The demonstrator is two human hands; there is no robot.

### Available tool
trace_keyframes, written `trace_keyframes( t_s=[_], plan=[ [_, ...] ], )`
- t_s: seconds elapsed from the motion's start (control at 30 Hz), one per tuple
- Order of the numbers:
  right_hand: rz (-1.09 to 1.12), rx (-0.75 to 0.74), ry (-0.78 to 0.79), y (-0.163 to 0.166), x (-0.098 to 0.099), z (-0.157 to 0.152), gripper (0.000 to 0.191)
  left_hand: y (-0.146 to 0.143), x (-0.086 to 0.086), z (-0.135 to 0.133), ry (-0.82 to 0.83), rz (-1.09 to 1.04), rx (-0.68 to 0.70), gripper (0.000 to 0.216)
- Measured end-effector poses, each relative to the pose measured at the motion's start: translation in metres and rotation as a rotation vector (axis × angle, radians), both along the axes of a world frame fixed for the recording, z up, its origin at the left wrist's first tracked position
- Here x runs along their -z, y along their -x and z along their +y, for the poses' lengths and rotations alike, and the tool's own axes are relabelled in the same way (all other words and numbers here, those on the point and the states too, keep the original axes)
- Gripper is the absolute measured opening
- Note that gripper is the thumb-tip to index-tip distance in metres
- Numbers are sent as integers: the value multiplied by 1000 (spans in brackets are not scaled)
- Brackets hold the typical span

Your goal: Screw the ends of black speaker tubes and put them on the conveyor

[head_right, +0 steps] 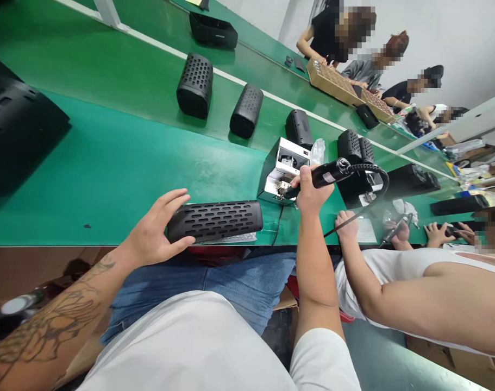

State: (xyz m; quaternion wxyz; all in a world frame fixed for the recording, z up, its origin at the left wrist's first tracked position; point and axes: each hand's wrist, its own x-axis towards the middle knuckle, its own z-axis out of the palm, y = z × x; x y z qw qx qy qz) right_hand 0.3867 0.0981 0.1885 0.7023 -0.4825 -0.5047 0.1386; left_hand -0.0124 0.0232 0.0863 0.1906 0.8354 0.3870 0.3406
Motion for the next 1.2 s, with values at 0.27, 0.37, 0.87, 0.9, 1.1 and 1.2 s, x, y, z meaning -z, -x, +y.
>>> trace_keyframes(
  t_s=[0.27, 0.37, 0.87, 0.9, 1.1, 1.2],
  plan=[
    [132, -335, -89, 71, -51, -76, 47, 7, 45, 0, 157, -178, 82, 124],
    [107, -558, -58, 109, -52, -102, 43, 6, 41, -1, 186, -174, 73, 120],
    [48, -698, 150, 144, -24, -94, 52, 4, 32, -3, 215, -163, 69, 119],
    [32, -713, 166, 143, -23, -95, 53, 3, 32, -3, 222, -160, 65, 119],
    [12, -756, 221, 136, -10, -96, 56, 2, 31, -2, 240, -143, 49, 125],
    [27, -714, 289, 132, -1, -94, 60, 2, 32, -2, 217, -153, 59, 122]
  ],
)
